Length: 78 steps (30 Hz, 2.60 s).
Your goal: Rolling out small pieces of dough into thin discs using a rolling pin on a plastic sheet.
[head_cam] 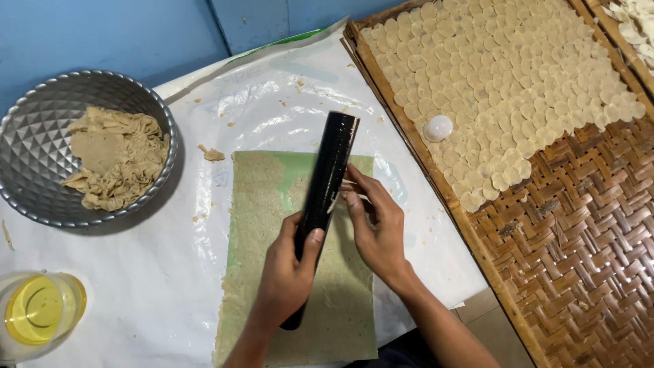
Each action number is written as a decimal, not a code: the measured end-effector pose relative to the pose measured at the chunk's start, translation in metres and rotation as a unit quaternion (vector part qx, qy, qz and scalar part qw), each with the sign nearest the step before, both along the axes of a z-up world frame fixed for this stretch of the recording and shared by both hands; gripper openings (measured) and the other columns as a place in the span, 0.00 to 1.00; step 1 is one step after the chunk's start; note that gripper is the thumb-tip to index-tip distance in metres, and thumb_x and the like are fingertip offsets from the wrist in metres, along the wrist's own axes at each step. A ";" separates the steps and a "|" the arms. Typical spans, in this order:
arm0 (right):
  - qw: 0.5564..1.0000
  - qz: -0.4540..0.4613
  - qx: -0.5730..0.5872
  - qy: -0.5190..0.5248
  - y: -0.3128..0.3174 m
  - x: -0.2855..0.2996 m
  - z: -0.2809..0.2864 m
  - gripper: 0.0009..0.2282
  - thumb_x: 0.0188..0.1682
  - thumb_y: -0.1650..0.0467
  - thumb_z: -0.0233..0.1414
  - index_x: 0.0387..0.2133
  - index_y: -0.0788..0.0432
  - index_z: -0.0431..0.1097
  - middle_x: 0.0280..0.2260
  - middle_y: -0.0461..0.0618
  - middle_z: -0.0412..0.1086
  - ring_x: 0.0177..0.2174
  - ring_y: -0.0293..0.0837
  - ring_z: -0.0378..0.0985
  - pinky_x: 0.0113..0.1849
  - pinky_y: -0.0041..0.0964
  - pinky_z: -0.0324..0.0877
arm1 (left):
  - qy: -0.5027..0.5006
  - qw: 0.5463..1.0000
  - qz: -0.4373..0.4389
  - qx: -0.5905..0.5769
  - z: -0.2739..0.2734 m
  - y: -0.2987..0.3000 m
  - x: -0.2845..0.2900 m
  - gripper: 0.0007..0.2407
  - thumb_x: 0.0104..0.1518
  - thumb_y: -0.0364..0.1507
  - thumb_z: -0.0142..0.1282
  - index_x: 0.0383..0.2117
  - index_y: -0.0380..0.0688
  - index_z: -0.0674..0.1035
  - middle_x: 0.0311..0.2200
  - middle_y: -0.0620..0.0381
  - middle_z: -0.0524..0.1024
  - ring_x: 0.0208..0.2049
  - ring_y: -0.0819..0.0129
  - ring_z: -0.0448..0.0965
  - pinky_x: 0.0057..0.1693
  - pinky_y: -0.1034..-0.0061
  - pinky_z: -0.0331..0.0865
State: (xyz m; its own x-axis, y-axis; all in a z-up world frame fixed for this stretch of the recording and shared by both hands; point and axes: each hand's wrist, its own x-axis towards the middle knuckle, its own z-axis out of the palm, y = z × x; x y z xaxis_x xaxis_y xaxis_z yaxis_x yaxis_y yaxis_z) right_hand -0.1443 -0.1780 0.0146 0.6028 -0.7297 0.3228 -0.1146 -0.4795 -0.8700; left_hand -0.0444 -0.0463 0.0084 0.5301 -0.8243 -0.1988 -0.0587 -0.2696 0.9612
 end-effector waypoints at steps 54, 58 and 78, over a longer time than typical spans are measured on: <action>0.928 -0.151 -0.339 -0.011 -0.056 -0.029 -0.049 0.04 0.52 0.73 0.59 0.37 0.61 0.75 0.39 0.53 0.72 0.37 0.53 0.74 0.42 0.46 0.72 | -0.540 0.828 -0.148 -0.022 -0.036 -0.042 0.090 0.20 0.63 0.38 0.54 0.58 0.43 0.75 0.41 0.46 0.78 0.46 0.50 0.77 0.55 0.55 0.67; 0.940 -0.078 -0.330 0.037 -0.069 -0.018 -0.064 0.07 0.55 0.70 0.56 0.41 0.61 0.76 0.50 0.62 0.70 0.49 0.63 0.73 0.49 0.54 0.71 | -0.561 0.809 -0.173 -0.023 -0.059 -0.049 0.085 0.20 0.63 0.38 0.53 0.59 0.47 0.74 0.43 0.48 0.77 0.49 0.52 0.76 0.58 0.55 0.65; 0.924 -0.036 -0.266 0.272 -0.053 -0.019 -0.072 0.30 0.59 0.54 0.29 0.67 0.63 0.53 0.69 0.56 0.52 0.69 0.49 0.52 0.69 0.47 0.48 | -0.607 0.768 -0.203 0.026 -0.043 -0.054 0.063 0.31 0.63 0.45 0.50 0.65 0.29 0.71 0.66 0.29 0.68 0.71 0.38 0.61 0.69 0.39 0.51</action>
State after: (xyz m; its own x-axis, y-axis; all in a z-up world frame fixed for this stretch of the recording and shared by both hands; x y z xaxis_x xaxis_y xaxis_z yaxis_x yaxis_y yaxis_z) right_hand -0.1636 -0.2307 -0.0570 0.7379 -0.5992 0.3107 -0.5140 -0.7972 -0.3168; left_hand 0.0182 -0.1001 -0.0347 0.0514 -0.9784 0.2002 -0.9924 -0.0276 0.1198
